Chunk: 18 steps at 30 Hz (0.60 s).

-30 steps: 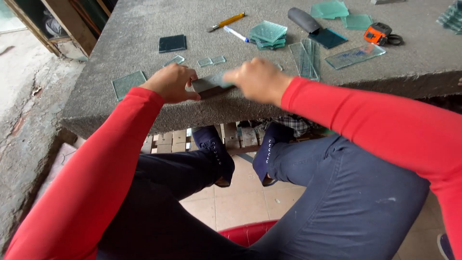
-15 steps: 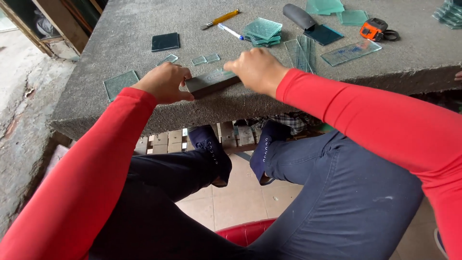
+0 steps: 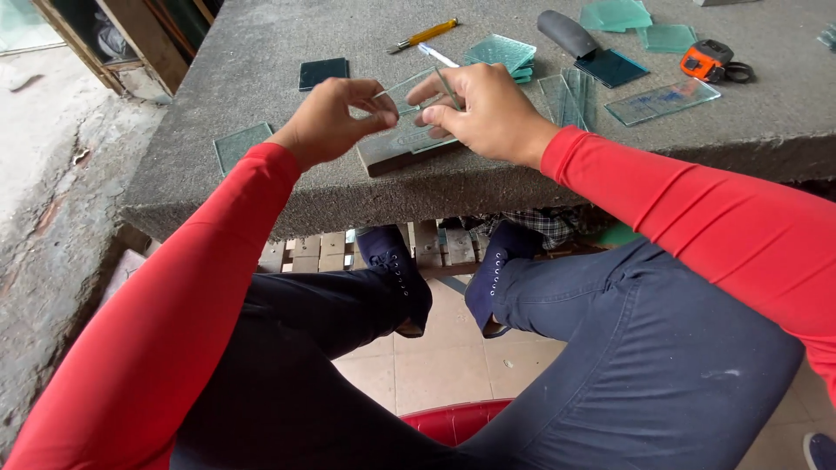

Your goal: Sanding the edges of small glass pieces using a manual sanding block on a workbench.

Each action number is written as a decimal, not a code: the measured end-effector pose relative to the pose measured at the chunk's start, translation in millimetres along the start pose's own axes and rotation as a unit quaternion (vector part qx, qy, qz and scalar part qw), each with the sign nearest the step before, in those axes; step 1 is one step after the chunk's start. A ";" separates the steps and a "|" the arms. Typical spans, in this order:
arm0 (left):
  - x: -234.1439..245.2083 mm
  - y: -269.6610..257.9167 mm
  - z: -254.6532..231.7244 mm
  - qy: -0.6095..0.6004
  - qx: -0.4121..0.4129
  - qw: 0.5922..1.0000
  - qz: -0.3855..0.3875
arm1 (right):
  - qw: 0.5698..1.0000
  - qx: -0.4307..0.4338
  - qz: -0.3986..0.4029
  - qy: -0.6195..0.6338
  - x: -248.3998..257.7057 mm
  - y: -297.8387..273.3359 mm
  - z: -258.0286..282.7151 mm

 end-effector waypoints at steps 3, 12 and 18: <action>8.1 -5.4 -6.1 -0.146 0.025 0.989 -0.012 | 0.999 0.021 0.018 0.046 0.5 -4.4 14.5; 12.5 -9.6 15.0 -0.300 0.100 0.948 0.033 | 0.798 0.427 -0.043 -0.423 14.2 -15.6 18.9; -17.2 -3.8 14.5 -0.221 0.125 0.964 0.074 | 0.760 0.512 -0.073 -0.395 -15.7 -24.9 31.5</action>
Point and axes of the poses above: each hand's wrist, its own y-axis towards the middle knuckle, its own x-axis out of the back of the hand, z = x × y, the point moved 6 cm from there along y, towards the middle knuckle, and after that the axes turned 2 degrees about -z, right-handed, at the moved point
